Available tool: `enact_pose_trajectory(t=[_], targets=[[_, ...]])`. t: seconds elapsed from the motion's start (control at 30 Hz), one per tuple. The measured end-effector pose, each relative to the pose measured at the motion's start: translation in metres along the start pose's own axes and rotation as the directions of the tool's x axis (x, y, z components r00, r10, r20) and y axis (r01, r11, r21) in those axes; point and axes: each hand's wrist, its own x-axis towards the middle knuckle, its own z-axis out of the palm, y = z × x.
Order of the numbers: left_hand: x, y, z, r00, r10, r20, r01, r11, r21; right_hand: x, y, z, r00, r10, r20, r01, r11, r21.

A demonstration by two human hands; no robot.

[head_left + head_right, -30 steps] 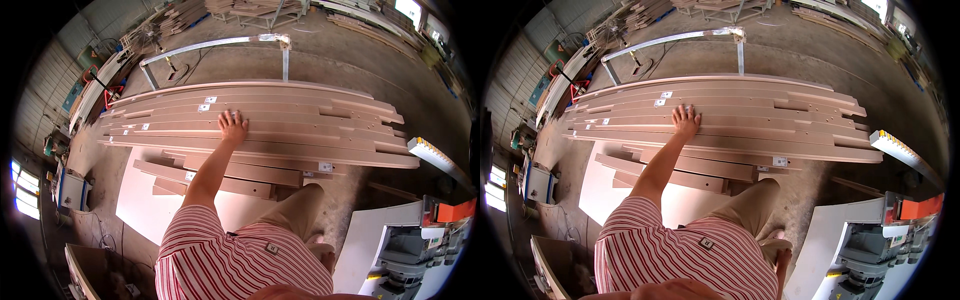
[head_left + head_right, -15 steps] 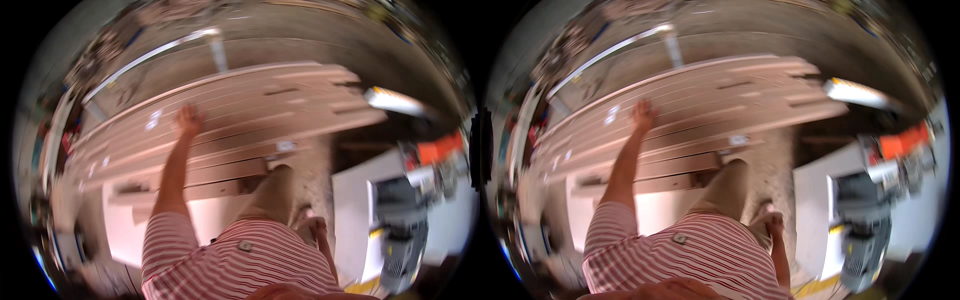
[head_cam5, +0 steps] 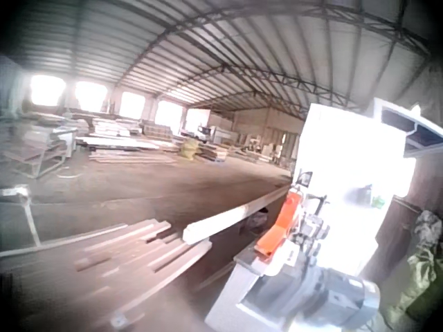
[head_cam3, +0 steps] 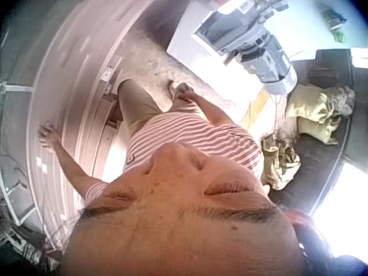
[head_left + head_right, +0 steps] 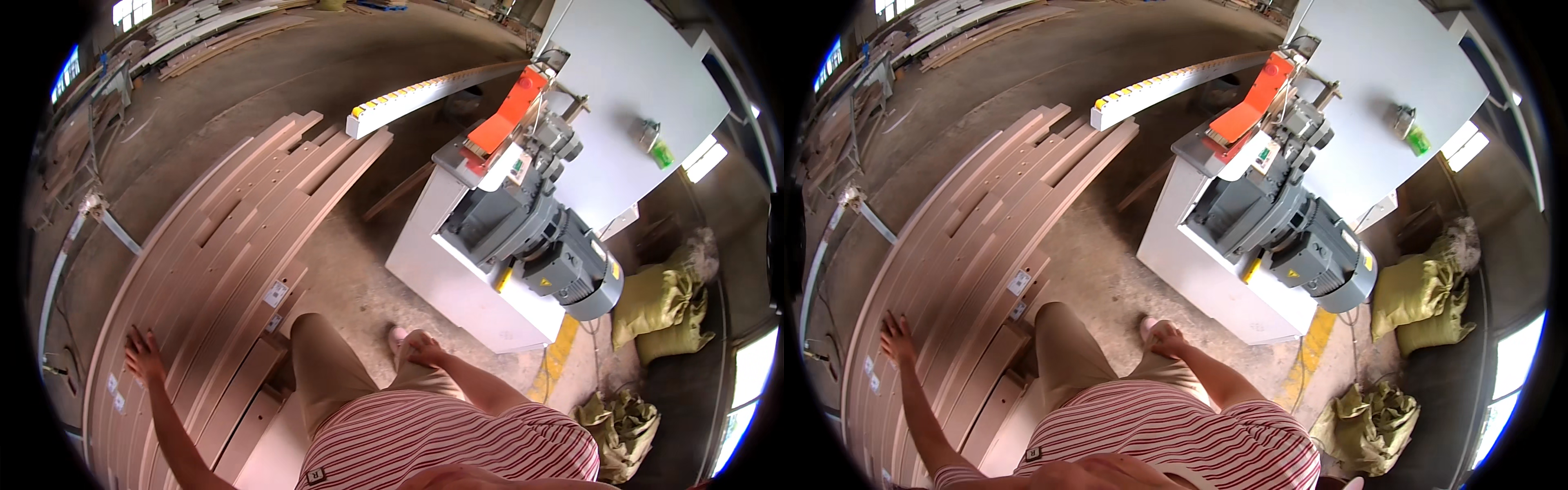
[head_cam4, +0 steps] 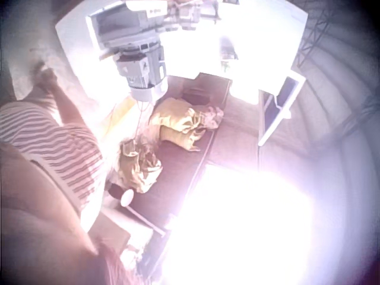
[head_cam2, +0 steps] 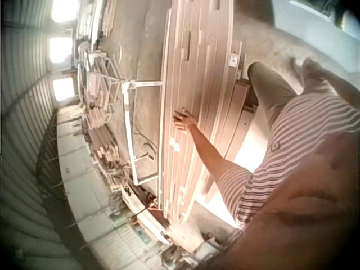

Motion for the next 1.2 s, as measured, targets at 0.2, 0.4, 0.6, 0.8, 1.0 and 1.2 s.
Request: enact_pose_trajectory(t=[0.2,0.4,0.6,0.8,1.0,1.2], targets=[[0.002,-0.015,0.017,0.989,0.068,-0.133,-0.07,0.997,-0.015,0.003,-0.009,0.001,0.999,0.031,-0.018,-0.03,0.999,0.029],[-0.007,-0.001,-0.019,0.998,0.048,-0.043,-0.048,0.999,0.003,0.01,-0.013,-0.002,1.0,0.009,-0.001,-0.009,1.0,-0.008],[-0.007,0.001,-0.023,0.999,0.037,-0.025,-0.037,0.999,-0.012,0.006,-0.023,-0.014,0.993,-0.028,0.113,0.04,0.993,-0.109],[-0.003,-0.006,-0.007,0.996,0.039,-0.076,-0.042,0.999,-0.03,0.013,-0.029,-0.012,0.994,0.08,0.077,-0.075,0.995,-0.071],[-0.002,-0.004,-0.008,0.995,0.055,-0.085,-0.059,0.997,-0.046,0.011,-0.027,-0.011,0.991,0.083,0.104,-0.079,0.996,-0.039],[-0.008,-0.001,-0.019,0.995,0.046,-0.09,-0.054,0.995,-0.082,0.011,-0.02,-0.01,0.997,0.023,0.077,-0.022,1.0,-0.015]])
